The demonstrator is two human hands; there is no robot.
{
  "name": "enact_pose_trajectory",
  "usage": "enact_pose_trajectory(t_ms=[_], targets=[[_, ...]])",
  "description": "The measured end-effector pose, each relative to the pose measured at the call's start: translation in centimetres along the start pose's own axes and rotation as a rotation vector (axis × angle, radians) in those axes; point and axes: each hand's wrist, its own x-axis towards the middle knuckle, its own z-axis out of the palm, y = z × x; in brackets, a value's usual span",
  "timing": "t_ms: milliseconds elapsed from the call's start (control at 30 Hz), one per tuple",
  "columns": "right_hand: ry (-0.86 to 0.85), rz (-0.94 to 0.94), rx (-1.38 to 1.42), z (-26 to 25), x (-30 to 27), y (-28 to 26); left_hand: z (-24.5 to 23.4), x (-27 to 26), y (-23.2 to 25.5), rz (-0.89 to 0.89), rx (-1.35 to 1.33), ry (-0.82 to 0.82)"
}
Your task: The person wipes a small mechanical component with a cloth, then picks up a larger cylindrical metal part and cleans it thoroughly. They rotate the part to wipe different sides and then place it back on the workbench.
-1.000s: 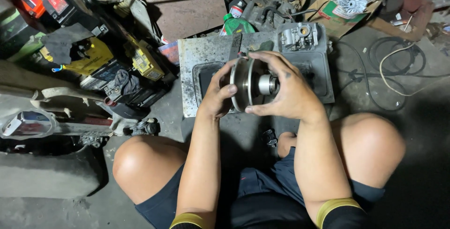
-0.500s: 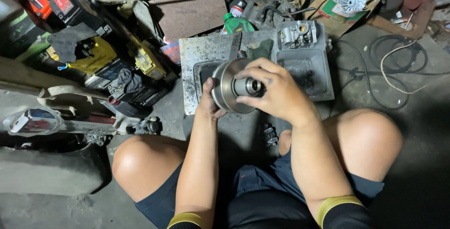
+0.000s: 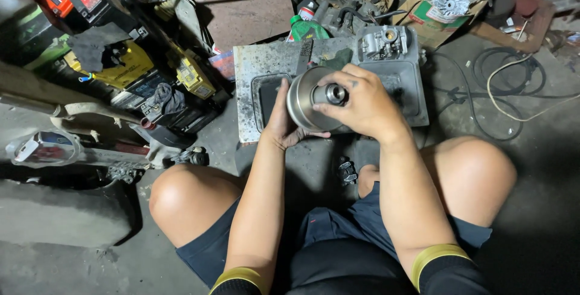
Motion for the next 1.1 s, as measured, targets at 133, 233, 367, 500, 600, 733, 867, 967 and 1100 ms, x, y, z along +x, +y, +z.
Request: enact_pose_trajectory(t_ms=[133, 233, 367, 500, 600, 733, 867, 967, 1100], targets=[[-0.026, 0.037, -0.037, -1.5, 0.1, 0.7, 0.9, 0.5, -0.3, 0.075, 0.155, 0.106], [-0.082, 0.124, -0.086, -2.9, 0.2, 0.8, 1.0, 1.8, -0.3, 0.135, 0.260, 0.139], [-0.030, 0.175, -0.121, -4.0, 0.1, 2.3, 3.0, 3.7, 0.1, 0.210, 0.453, 0.236], [0.123, 0.152, -0.214, -4.3, 0.1, 6.0, 3.4, 8.0, 0.0, 0.363, 0.618, 0.358], [0.208, 0.202, -0.180, -4.7, 0.2, 7.1, 4.5, 11.6, 0.2, 0.492, 0.740, 0.335], [0.256, 0.277, -0.176, -5.8, 0.4, 8.8, 2.6, 18.3, 0.2, 0.464, 1.207, 0.392], [0.277, 0.426, -0.153, -6.8, 0.0, 9.8, 4.5, 21.3, -0.8, 0.402, 1.518, 0.330], [0.292, 0.541, -0.145, -7.6, -0.3, 9.5, 6.8, 21.7, -0.8, 0.340, 1.695, 0.268], [0.354, 0.697, -0.138, -8.5, -1.0, 10.9, 7.6, 23.9, -0.7, 0.243, 1.920, 0.183]])
